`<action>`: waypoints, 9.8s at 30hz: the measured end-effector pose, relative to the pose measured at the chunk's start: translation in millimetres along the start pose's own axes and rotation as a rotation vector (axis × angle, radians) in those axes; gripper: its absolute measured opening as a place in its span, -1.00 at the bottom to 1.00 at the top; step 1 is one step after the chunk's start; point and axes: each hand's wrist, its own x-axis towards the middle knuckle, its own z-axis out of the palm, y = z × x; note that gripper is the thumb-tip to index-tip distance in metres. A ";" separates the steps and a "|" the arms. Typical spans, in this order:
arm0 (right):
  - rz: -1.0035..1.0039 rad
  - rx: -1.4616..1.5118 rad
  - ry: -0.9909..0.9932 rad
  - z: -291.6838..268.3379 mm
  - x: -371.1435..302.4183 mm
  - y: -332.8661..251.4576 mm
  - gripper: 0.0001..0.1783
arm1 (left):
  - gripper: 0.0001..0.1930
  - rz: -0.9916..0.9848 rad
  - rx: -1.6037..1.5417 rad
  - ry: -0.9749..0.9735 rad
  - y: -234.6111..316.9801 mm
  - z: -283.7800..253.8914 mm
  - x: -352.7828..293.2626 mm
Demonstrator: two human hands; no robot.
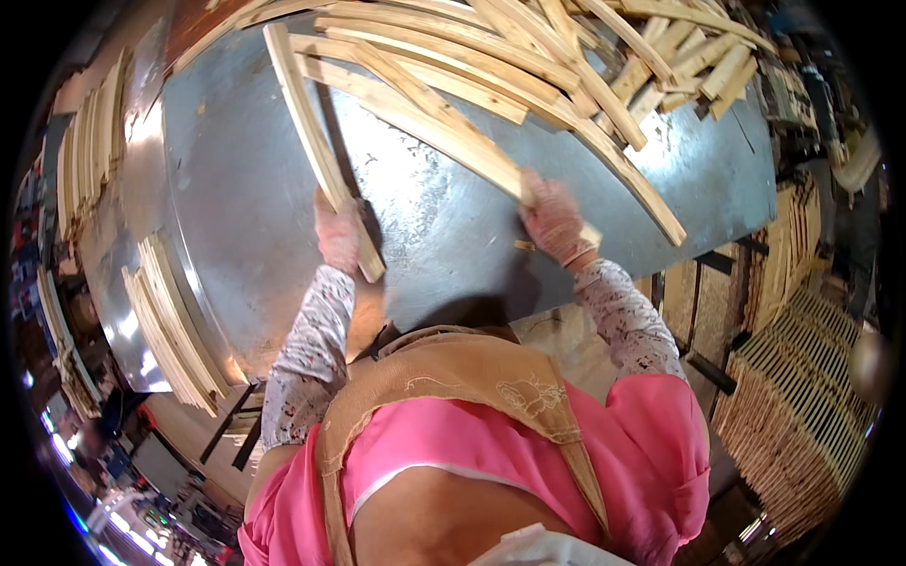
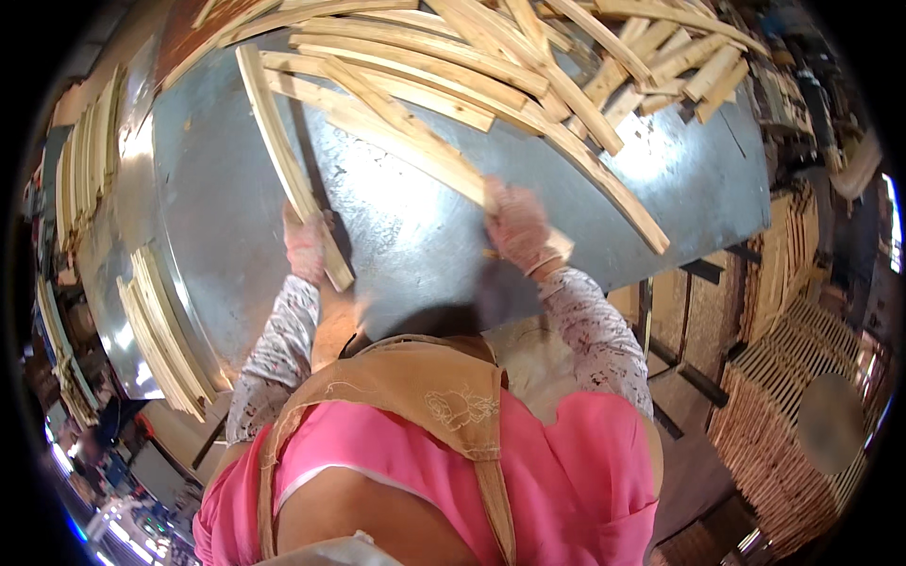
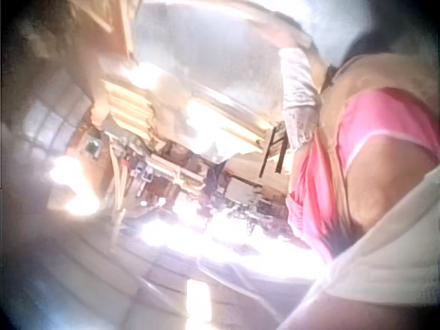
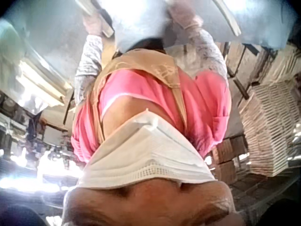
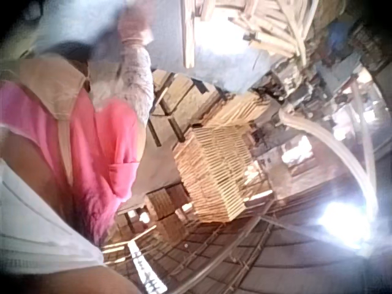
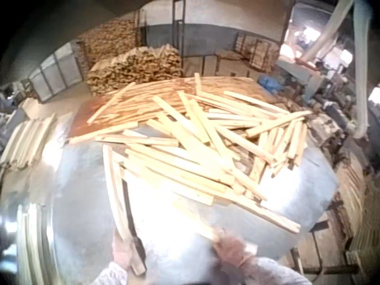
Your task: The person sorts and stacks thin wooden slats on a metal table. They pick up individual slats from a pile, align them, and place them into a neat stack. The person occasionally moves the stack to a different location on the table.
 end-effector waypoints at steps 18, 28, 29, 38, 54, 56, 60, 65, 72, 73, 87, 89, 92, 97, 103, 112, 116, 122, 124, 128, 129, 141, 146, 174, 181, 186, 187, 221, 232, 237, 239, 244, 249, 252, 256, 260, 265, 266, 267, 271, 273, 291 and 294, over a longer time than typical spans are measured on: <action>-0.137 0.202 -0.031 69.8 116.4 -99.1 -0.40 | -0.37 -0.050 -0.368 0.046 -14.2 -56.9 -30.1; -0.013 0.135 -0.718 106.3 20.5 -222.6 0.04 | 0.13 -0.041 0.600 0.055 -14.2 -31.0 -46.6; -0.069 0.070 -0.812 92.6 26.3 -224.9 0.06 | 0.19 0.049 0.898 0.070 -15.1 -33.0 -45.0; -0.024 -0.212 0.202 -31.5 237.1 -71.6 -0.10 | 0.19 -0.053 0.727 0.087 -7.3 -24.7 -39.5; 0.095 0.282 -0.254 76.0 107.5 -160.7 0.06 | -0.13 0.022 -0.223 0.128 -45.0 -123.2 -17.9; 0.222 0.339 -0.248 57.8 111.0 -153.0 0.02 | -0.21 -0.122 -0.709 -0.119 -12.3 -145.7 -35.6; -0.130 -0.101 0.068 88.6 83.3 -207.0 0.00 | -0.29 -0.268 -1.422 -0.548 -29.5 -181.7 -45.1; -0.142 -0.194 -0.012 113.0 63.0 -252.8 -0.07 | -0.14 -0.291 -1.382 -0.538 -62.9 -213.0 -51.5; 0.182 0.175 -0.054 107.2 72.7 -314.4 -0.40 | -0.25 -0.228 -1.596 -0.756 -87.6 -246.3 -64.0; 0.172 0.281 -0.094 99.0 66.7 -343.7 -0.44 | -0.27 -0.270 -1.549 -0.614 -81.9 -244.7 -71.1; 0.039 -0.173 0.062 196.5 99.7 -416.4 -0.12 | 0.00 -0.321 -0.623 -0.188 -45.7 -349.8 -96.8; 0.106 -0.068 -0.030 183.9 103.1 -430.8 -0.13 | 0.08 -0.026 -0.116 0.000 -59.4 -398.5 -99.3; 0.187 0.244 -0.201 170.6 93.1 -447.3 -0.13 | 0.06 -0.293 0.828 0.382 -90.3 -472.8 -103.2; -0.083 0.438 -0.476 219.6 48.2 -462.6 -0.27 | 0.01 -0.253 1.343 0.315 -147.8 -546.2 -114.0; -0.373 0.320 -0.980 285.4 -45.4 -628.2 -0.27 | 0.02 -0.155 1.054 0.354 -214.5 -564.3 -107.3; -0.439 0.201 -0.900 242.1 25.5 -592.6 -0.25 | -0.03 -0.189 1.084 0.361 -190.0 -551.6 -99.1; -0.002 0.004 0.166 137.5 96.0 -372.6 -0.61 | -0.16 0.203 0.908 0.513 -144.2 -461.9 -77.1; 0.281 -0.044 0.230 144.4 85.8 -290.9 -0.17 | -0.24 0.654 0.688 0.119 -107.9 -193.4 -12.7; 0.312 0.238 0.212 157.2 79.2 -322.2 -0.26 | -0.28 0.620 0.712 -0.046 -78.9 -140.2 -13.9; 0.276 0.488 -0.208 179.5 76.3 -342.9 -0.37 | -0.30 0.057 0.260 -0.141 -57.5 -137.1 -20.6; 0.248 0.603 -0.274 176.3 65.0 -355.2 -0.40 | -0.30 -0.020 0.227 -0.063 -62.0 -153.9 -34.9; -0.449 0.159 -0.712 116.6 43.4 -416.9 -0.46 | -0.39 0.812 1.052 0.274 -32.1 -402.5 -78.9; -0.853 0.056 -0.811 85.2 105.9 -501.5 -0.49 | -0.51 0.239 1.323 -0.445 18.4 -475.1 -61.3; -0.221 0.518 -0.859 322.7 39.1 -849.5 -0.39 | -0.20 -0.256 0.791 0.463 -141.9 -686.8 -75.5; -0.794 0.236 -0.659 310.7 28.3 -794.8 -0.34 | 0.10 -0.302 0.965 0.366 -185.5 -681.4 -85.0; -0.652 -0.138 -0.047 269.2 38.5 -596.5 -0.12 | 0.03 -0.279 0.910 0.391 -151.8 -669.2 -78.4; -0.592 -0.177 -0.049 253.0 36.8 -563.8 -0.02 | 0.00 -0.245 0.979 0.432 -142.1 -664.9 -83.6; 1.477 0.503 1.084 38.6 -320.3 542.6 -0.60 | -0.31 0.992 1.607 -0.367 88.3 445.3 -72.7; 1.030 0.686 0.274 81.0 -284.4 511.7 -0.59 | -0.54 1.031 1.752 -0.387 115.7 427.0 -111.3; -0.157 0.308 -0.555 87.6 -344.3 450.0 -0.62 | -0.50 0.863 1.605 -0.819 134.3 442.6 -144.8; -0.146 0.645 -0.682 4.8 -303.5 377.4 -0.60 | -0.40 0.707 1.311 -0.861 128.5 424.6 -166.5; 0.281 1.414 -0.374 -111.4 -189.7 202.6 -0.59 | -0.29 0.323 0.306 -0.669 126.5 425.9 -188.5; 0.086 1.084 -0.016 -66.7 -91.2 103.7 -0.52 | -0.47 0.035 -0.042 -0.387 135.0 379.8 -150.0; 0.332 1.364 -0.193 -62.1 -60.0 53.4 -0.50 | -0.58 0.003 -0.270 -0.296 129.6 319.9 -112.1; 0.340 1.226 -0.399 -76.0 -15.9 9.9 -0.48 | -0.61 -0.034 -0.450 -0.219 112.4 254.1 -66.1; 0.259 1.164 -0.371 -50.0 16.2 -14.3 -0.49 | -0.57 -0.125 -0.551 -0.221 111.5 208.1 -35.1; 0.172 0.963 -0.427 -67.5 59.7 -44.9 -0.54 | -0.60 -0.134 -0.651 -0.220 107.6 185.7 3.4; 0.134 0.909 -0.431 -67.9 65.6 -42.8 -0.55 | -0.61 -0.146 -0.683 -0.198 110.5 187.4 5.7; 0.097 0.857 -0.433 -67.5 69.3 -41.1 -0.56 | -0.61 -0.153 -0.635 -0.129 119.8 185.7 3.7; 0.055 0.815 -0.421 -56.3 77.9 -30.7 -0.58 | -0.64 -0.223 -0.680 -0.106 105.6 190.3 34.0; 0.129 0.905 -0.497 -53.5 89.8 -25.6 -0.58 | -0.54 -0.231 -0.678 -0.129 104.8 190.6 44.5; -0.207 -0.517 0.080 -189.7 513.5 156.6 -0.26 | -0.18 0.305 0.971 0.345 23.8 -33.1 128.0; -0.249 -0.427 0.019 -135.4 462.0 96.2 -0.22 | -0.25 0.383 1.093 0.385 9.4 -27.1 105.8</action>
